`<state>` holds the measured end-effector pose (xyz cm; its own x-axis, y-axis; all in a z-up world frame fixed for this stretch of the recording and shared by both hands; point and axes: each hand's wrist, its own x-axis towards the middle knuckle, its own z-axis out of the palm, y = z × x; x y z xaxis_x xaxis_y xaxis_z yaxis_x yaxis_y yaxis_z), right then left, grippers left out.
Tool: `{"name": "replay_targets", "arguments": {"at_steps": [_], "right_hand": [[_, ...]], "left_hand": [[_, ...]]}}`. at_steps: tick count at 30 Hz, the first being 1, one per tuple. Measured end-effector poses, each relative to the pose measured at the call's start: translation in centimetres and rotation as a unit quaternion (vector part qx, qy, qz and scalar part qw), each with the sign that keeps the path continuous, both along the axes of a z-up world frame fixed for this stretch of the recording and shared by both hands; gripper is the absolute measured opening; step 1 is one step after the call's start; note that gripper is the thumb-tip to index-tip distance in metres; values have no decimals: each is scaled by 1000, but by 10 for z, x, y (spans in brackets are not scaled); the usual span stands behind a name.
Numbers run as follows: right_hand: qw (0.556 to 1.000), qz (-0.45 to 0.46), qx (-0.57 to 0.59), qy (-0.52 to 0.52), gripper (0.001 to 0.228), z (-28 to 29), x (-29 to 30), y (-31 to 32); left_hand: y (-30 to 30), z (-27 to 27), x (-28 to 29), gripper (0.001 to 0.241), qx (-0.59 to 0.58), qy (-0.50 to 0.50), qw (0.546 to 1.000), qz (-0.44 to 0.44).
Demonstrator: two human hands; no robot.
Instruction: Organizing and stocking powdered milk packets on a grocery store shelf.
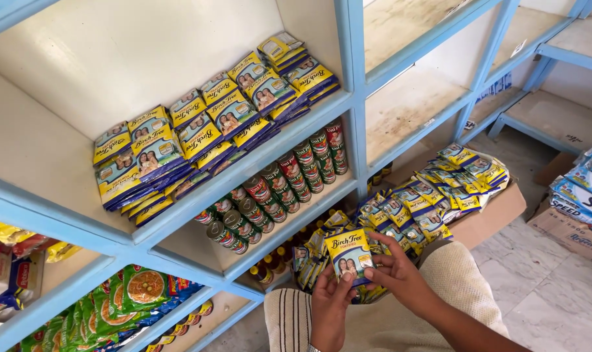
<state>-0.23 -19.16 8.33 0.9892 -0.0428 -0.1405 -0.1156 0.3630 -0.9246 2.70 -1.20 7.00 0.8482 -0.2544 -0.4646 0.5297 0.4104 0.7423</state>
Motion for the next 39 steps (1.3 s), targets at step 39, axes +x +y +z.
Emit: {"name": "replay_targets", "arguments": {"at_steps": [39], "right_hand": [[861,35,-429,-271,42,53,3,-23]], "left_hand": [[28,70,2,53,-101,34,990,-91]]}}
